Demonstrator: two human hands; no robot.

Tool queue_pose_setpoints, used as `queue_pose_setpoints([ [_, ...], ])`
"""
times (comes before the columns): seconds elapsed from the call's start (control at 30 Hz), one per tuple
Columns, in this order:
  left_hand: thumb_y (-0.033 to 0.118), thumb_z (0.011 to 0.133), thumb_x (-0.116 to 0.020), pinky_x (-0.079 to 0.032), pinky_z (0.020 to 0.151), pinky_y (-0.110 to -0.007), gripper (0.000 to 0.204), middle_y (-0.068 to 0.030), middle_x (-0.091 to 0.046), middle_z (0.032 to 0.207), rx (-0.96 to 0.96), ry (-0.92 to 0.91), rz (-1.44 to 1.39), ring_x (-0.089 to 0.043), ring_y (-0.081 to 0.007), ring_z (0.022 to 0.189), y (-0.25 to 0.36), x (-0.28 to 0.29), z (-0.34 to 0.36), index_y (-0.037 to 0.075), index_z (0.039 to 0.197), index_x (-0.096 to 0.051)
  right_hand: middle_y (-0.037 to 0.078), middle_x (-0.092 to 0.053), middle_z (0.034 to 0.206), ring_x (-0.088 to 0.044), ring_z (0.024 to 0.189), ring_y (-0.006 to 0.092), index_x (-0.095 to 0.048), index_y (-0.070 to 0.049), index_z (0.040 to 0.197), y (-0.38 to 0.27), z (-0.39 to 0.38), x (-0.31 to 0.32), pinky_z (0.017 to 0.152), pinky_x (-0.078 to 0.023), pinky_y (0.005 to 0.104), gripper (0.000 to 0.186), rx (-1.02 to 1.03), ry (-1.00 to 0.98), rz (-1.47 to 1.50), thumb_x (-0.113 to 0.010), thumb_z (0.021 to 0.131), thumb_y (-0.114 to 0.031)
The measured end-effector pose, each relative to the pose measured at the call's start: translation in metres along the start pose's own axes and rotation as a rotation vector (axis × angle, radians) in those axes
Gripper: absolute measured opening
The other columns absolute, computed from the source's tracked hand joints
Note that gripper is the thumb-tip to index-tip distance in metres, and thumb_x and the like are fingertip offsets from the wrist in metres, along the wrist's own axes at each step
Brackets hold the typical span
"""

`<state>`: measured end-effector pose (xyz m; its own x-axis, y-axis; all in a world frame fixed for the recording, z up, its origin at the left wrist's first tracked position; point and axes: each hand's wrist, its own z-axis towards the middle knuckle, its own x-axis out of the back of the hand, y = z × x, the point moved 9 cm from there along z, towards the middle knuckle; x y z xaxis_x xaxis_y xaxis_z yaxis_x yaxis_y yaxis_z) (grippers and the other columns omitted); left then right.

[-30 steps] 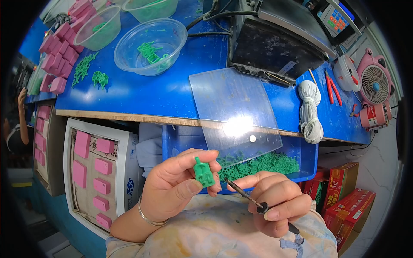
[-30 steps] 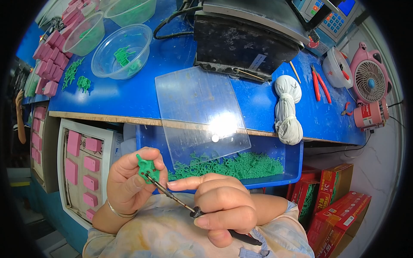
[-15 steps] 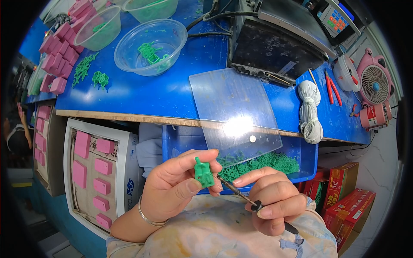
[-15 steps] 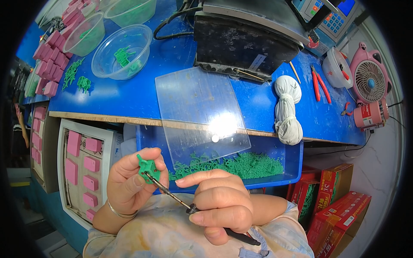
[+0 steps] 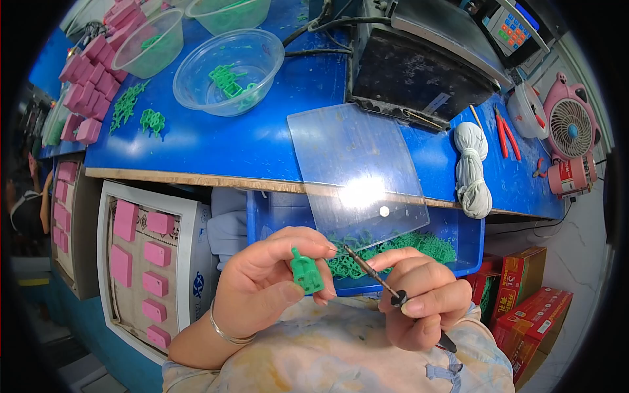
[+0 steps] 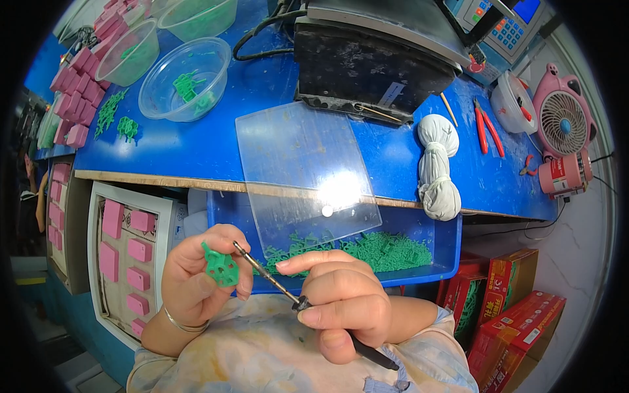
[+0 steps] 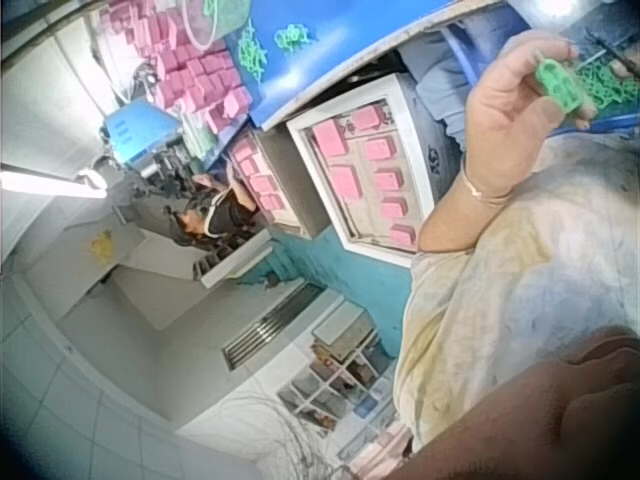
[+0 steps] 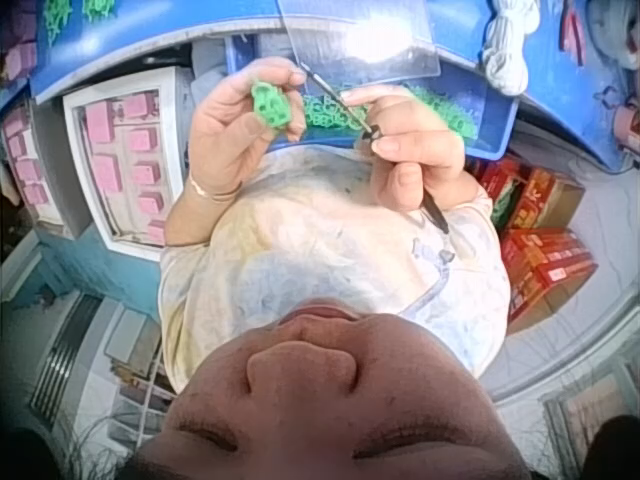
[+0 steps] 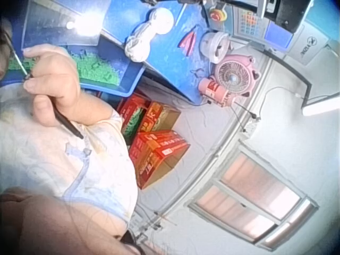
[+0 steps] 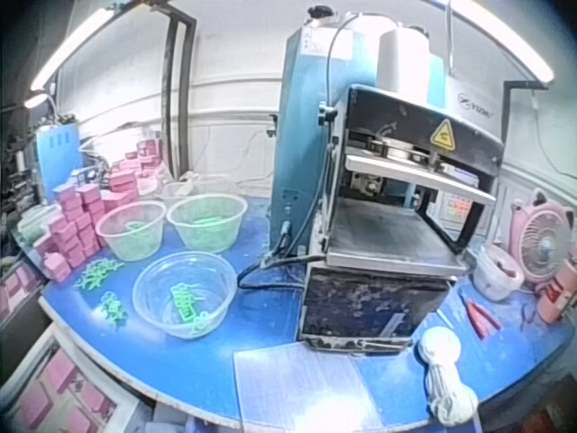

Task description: The recorder is using a soldering iron to melt and fuse plastic components together.

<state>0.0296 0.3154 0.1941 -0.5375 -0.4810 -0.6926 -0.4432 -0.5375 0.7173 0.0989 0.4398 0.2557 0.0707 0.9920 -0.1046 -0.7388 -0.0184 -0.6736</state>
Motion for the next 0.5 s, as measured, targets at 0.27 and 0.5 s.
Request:
queue_pose_setpoints([
  [0.27, 0.011, 0.078, -0.064, -0.048, 0.056, -0.030, 0.034, -0.0203, -0.042, 0.114, -0.028, 0.039, 0.031, -0.059, -0.0274, 0.070, 0.0027, 0.0015, 0.0016, -0.005, 0.105, -0.051, 0.008, -0.051, 0.071, -0.049, 0.051, 0.0160, -0.050, -0.004, 0.092, 0.0060, -0.0031, 0.0040, 0.072, -0.050, 0.0464, 0.013, -0.060, 0.056, 0.044, -0.046, 0.084, -0.013],
  [0.5, 0.008, 0.081, -0.061, -0.049, 0.067, -0.031, 0.035, -0.0192, -0.043, 0.118, -0.012, -0.082, 0.001, -0.058, -0.0233, 0.083, 0.0032, -0.0071, 0.0006, -0.005, 0.111, -0.050, 0.008, -0.050, 0.071, -0.048, 0.051, 0.0162, -0.050, -0.004, 0.092, 0.0061, -0.0027, 0.0037, 0.073, -0.050, 0.0460, 0.013, -0.067, 0.039, 0.037, -0.047, 0.083, -0.013],
])
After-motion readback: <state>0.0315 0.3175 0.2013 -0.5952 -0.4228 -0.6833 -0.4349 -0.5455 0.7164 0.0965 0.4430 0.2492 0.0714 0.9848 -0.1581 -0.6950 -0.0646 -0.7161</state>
